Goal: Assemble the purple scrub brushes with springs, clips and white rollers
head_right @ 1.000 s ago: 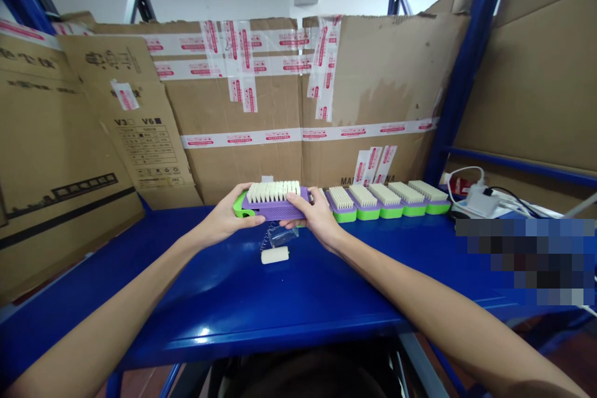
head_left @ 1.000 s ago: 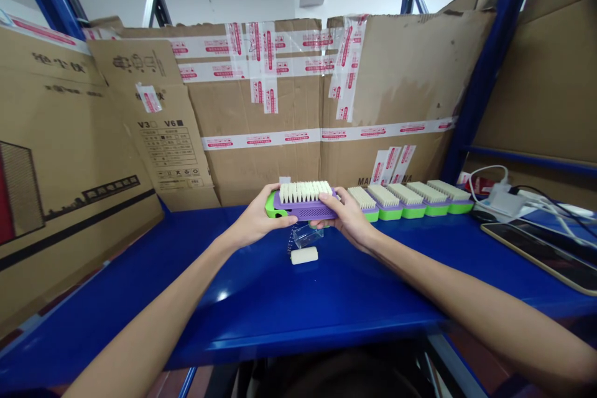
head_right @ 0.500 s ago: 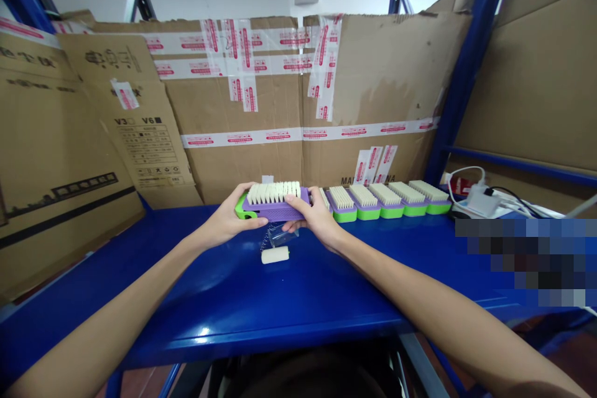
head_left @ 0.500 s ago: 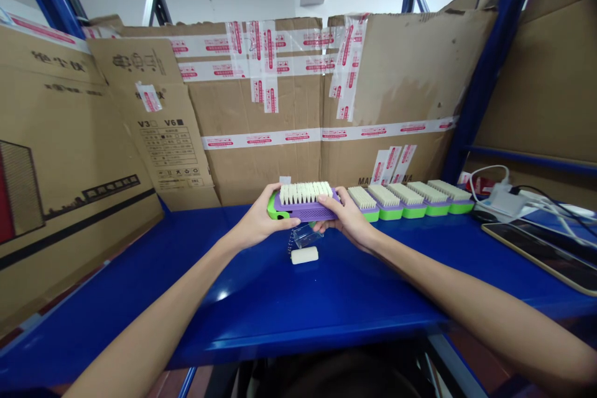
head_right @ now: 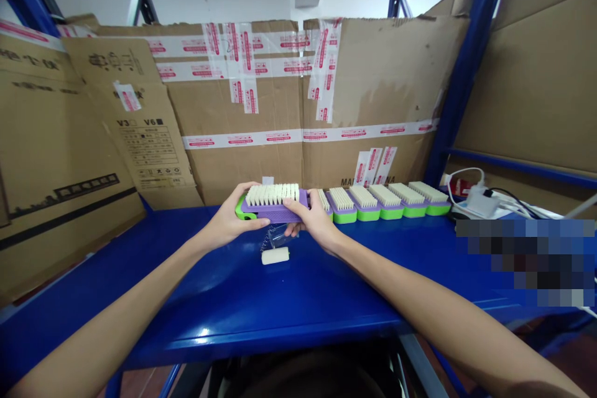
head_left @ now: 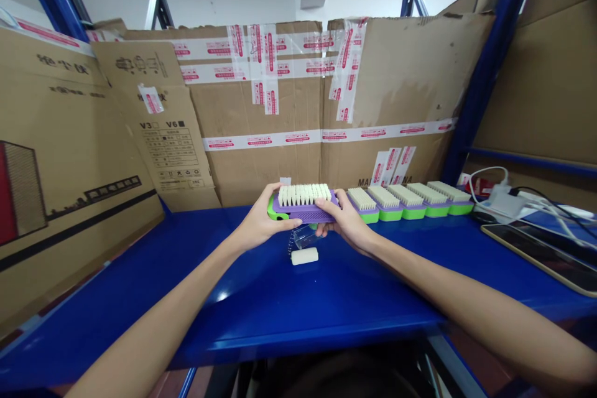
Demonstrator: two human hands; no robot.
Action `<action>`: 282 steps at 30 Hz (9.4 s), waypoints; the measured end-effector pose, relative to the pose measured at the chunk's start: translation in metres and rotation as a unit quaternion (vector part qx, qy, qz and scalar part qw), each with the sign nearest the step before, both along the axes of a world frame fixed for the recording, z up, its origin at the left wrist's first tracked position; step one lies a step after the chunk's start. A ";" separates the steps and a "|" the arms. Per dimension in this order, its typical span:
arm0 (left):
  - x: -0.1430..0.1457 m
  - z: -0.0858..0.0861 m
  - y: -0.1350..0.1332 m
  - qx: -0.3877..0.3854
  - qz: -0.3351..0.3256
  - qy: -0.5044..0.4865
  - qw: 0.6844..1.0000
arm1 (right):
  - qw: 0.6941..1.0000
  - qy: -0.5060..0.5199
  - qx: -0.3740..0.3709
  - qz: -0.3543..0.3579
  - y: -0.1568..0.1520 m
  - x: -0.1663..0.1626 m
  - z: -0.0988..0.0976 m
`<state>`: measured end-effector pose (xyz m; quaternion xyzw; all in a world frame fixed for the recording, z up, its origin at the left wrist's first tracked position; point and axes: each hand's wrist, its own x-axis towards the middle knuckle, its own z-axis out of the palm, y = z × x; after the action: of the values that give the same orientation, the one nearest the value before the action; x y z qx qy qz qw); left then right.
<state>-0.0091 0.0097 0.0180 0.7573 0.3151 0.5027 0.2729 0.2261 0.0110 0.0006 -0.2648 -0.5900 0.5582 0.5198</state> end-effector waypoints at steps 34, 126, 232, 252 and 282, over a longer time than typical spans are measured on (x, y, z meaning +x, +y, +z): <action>0.008 0.000 -0.005 -0.003 -0.015 -0.030 0.999 | 1.000 -0.005 0.003 -0.001 0.000 -0.002 -0.001; 0.000 0.005 -0.014 0.321 0.093 0.189 0.923 | 0.926 -0.188 0.297 -0.141 0.000 0.014 -0.002; -0.010 0.008 -0.010 0.081 0.091 0.188 0.975 | 0.949 -0.144 0.259 -0.106 -0.008 0.007 -0.004; 0.003 0.005 -0.010 0.004 0.012 0.078 0.997 | 0.960 -0.129 0.242 -0.057 0.002 0.003 -0.012; -0.004 0.001 -0.001 -0.092 -0.084 0.016 0.992 | 0.939 -0.140 0.314 -0.033 -0.005 0.009 0.003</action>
<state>-0.0131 0.0085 0.0195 0.7609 0.2997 0.4343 0.3777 0.2346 0.0062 0.0033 -0.1832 -0.7932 0.2847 0.5062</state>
